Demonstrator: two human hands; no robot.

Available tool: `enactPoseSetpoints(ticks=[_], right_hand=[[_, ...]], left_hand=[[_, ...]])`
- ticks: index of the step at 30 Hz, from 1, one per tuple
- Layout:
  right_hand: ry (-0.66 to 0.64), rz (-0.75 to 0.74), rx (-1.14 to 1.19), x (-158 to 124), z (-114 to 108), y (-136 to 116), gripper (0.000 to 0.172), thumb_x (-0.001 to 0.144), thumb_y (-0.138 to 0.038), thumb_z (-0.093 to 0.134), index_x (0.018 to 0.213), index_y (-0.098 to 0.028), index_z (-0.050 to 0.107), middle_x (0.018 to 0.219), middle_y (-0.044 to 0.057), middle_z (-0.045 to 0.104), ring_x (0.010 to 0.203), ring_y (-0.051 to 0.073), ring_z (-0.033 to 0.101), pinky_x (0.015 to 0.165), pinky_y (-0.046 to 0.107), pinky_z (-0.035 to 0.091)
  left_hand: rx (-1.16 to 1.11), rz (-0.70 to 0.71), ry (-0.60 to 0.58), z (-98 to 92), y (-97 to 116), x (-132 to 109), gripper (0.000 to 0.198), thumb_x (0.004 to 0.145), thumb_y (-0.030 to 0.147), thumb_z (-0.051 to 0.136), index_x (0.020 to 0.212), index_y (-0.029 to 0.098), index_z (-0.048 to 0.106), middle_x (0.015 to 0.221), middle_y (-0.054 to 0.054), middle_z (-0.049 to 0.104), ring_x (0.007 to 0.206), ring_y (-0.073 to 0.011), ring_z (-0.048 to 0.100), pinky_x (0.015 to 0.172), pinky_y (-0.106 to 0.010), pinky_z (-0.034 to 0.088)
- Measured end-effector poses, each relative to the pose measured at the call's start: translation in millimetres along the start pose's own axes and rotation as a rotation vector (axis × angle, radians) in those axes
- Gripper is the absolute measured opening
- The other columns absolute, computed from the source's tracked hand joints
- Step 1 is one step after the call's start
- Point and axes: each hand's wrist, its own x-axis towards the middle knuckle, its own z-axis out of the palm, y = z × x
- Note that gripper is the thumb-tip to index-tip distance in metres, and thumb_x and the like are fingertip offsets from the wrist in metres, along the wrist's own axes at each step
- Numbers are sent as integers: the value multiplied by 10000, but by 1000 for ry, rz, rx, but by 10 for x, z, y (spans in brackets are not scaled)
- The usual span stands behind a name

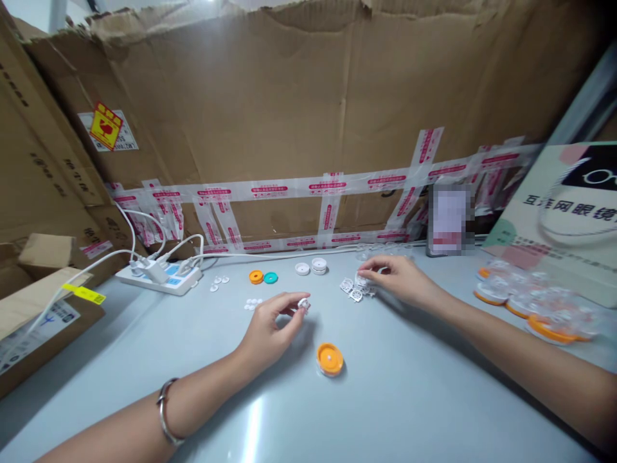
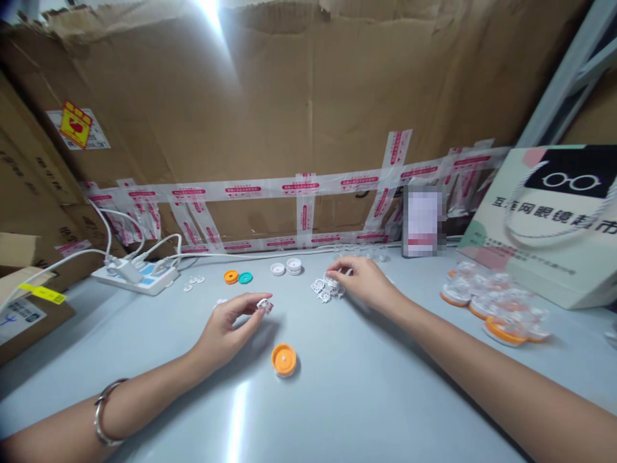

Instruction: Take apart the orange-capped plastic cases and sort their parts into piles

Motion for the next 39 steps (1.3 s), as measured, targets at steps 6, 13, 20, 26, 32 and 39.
enactPoseSetpoints(ticks=[6,13,20,26,32,39], right_hand=[[-74,-63,-161,12,47,111,144,680,-312,588,648,-200,673,830,47,641,795,198,569,663,288,405],[5,-16,-63,-46,73,-52,236,694,-406,588,691,-176,639,789,58,642,720,190,561,650,298,420],[-278,-109,283,-473,422,-504,209,755,-332,562,885,-196,654,808,25,685,777,172,610,715,289,453],[-277,-98,407,-560,533,-565,149,750,-285,583,826,-212,689,811,15,703,802,168,628,757,285,465],[-216,-91,390,-554,546,-540,120,714,-285,628,783,-194,661,766,14,685,742,159,625,700,272,478],[-181,-133,368,-566,552,-525,110,707,-306,640,718,-197,628,691,-9,657,683,138,610,633,240,480]], left_hand=[[36,40,-9,-9,-2,8,292,836,212,461,1079,135,603,877,-79,665,757,-148,612,688,-256,496],[-8,21,-6,-3,-29,2,268,831,209,476,1061,157,603,879,-66,674,785,-158,627,730,-271,486],[-331,-114,-65,39,0,-26,175,821,194,508,985,166,454,782,-36,690,793,-153,654,743,-271,500],[-236,-62,-44,46,4,-12,53,791,186,548,796,139,572,755,-33,676,704,-133,652,650,-218,517],[-125,60,-45,27,33,-8,172,771,158,553,905,150,661,872,-51,689,769,-140,650,685,-234,554],[-188,135,-108,25,40,-2,228,764,135,550,965,151,656,991,-84,650,887,-165,631,725,-254,568]])
